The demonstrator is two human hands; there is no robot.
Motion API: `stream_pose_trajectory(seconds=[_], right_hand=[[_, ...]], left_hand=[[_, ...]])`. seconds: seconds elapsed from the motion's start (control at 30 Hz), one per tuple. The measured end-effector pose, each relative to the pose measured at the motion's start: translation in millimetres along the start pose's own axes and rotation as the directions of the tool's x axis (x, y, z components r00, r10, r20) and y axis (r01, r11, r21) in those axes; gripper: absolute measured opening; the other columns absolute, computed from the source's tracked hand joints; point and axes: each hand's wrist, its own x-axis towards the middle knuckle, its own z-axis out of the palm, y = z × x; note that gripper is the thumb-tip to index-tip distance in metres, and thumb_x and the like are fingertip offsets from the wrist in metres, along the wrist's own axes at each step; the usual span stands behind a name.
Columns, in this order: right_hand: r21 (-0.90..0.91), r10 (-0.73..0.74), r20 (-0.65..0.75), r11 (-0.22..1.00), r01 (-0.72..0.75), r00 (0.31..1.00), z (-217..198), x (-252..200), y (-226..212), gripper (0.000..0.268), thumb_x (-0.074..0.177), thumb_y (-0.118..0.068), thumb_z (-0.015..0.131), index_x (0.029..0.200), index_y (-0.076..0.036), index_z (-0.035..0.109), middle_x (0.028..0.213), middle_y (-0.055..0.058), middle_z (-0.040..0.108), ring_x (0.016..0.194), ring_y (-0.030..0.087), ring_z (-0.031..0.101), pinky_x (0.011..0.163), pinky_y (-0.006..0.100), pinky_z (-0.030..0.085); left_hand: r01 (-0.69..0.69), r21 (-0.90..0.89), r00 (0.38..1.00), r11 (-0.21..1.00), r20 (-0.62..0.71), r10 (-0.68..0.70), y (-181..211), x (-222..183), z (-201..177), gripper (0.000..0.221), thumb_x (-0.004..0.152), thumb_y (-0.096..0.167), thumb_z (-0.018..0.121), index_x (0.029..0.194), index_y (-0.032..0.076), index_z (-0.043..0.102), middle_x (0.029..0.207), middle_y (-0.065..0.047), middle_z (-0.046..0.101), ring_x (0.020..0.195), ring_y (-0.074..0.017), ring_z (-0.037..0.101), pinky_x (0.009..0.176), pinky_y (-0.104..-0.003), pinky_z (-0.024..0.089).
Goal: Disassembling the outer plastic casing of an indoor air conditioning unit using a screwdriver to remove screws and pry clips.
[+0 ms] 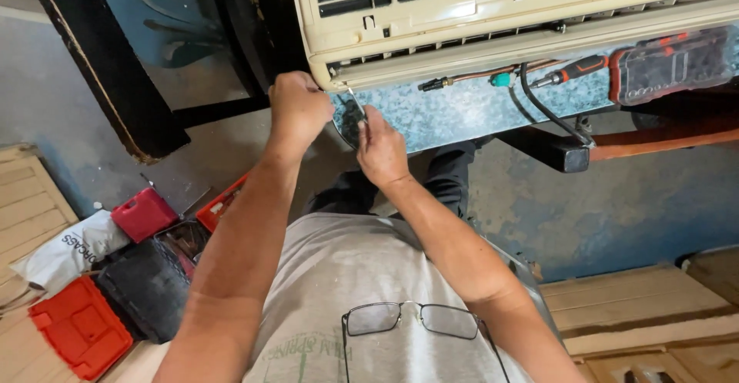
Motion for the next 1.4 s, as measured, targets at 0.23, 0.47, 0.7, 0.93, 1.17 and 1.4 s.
stream_pose_trajectory(seconds=[0.23,0.47,0.7,0.93,1.17,1.4], right_hand=[[-0.283,0.238,0.323,0.948,-0.146,0.916,-60,34,-34,0.022,0.100,-0.028,0.052,0.119,-0.018,0.058,0.079,0.020,0.071,0.079,0.050,0.073,0.069,0.059,0.061],[-0.399,0.251,0.492,0.916,-0.040,0.834,-77,95,-57,0.020,0.084,-0.018,0.060,0.083,-0.005,0.075,0.070,0.024,0.070,0.074,0.050,0.074,0.060,0.059,0.060],[-0.324,0.320,0.554,0.933,-0.155,0.769,-84,108,-51,0.017,0.079,-0.018,0.074,0.085,-0.004,0.081,0.082,0.028,0.074,0.091,0.052,0.073,0.073,0.061,0.059],[-0.198,0.258,0.527,0.964,-0.179,0.810,-90,73,-51,0.033,0.097,-0.023,0.052,0.110,-0.001,0.072,0.097,0.033,0.072,0.101,0.054,0.069,0.088,0.061,0.058],[-0.179,0.186,0.457,0.977,-0.115,0.870,-67,42,-36,0.028,0.103,-0.022,0.047,0.125,-0.008,0.058,0.091,0.034,0.071,0.095,0.055,0.070,0.084,0.062,0.059],[-0.072,0.012,0.269,0.997,0.008,0.963,-44,35,-32,0.034,0.101,-0.020,0.051,0.131,-0.005,0.057,0.084,0.032,0.072,0.080,0.055,0.071,0.068,0.066,0.059]], left_hand=[[0.318,-0.686,0.947,0.655,0.203,-0.248,36,-21,-15,0.037,0.095,0.009,0.056,0.121,-0.018,0.058,0.109,-0.042,0.067,0.100,-0.0461,0.075,0.080,-0.056,0.066],[0.306,-0.797,0.948,0.521,0.208,-0.239,61,-43,-36,0.092,0.088,0.052,0.070,0.130,-0.027,0.050,0.126,-0.052,0.054,0.122,-0.0551,0.060,0.097,-0.058,0.056],[0.256,-0.755,0.965,0.604,0.163,-0.205,59,-34,-34,0.087,0.082,0.048,0.085,0.120,-0.025,0.057,0.111,-0.048,0.063,0.106,-0.0523,0.069,0.086,-0.059,0.060],[0.243,-0.796,0.960,0.555,0.115,-0.256,51,-29,-23,0.082,0.074,0.039,0.093,0.114,-0.025,0.059,0.105,-0.045,0.064,0.088,-0.0506,0.074,0.074,-0.058,0.065],[0.242,-0.809,0.945,0.536,0.072,-0.319,50,-29,-15,0.083,0.072,0.040,0.094,0.114,-0.022,0.061,0.106,-0.041,0.064,0.088,-0.0493,0.075,0.074,-0.058,0.065],[0.252,-0.842,0.927,0.476,0.069,-0.369,68,-36,-17,0.088,0.073,0.044,0.091,0.116,-0.025,0.057,0.110,-0.048,0.061,0.099,-0.0556,0.070,0.082,-0.061,0.061]])
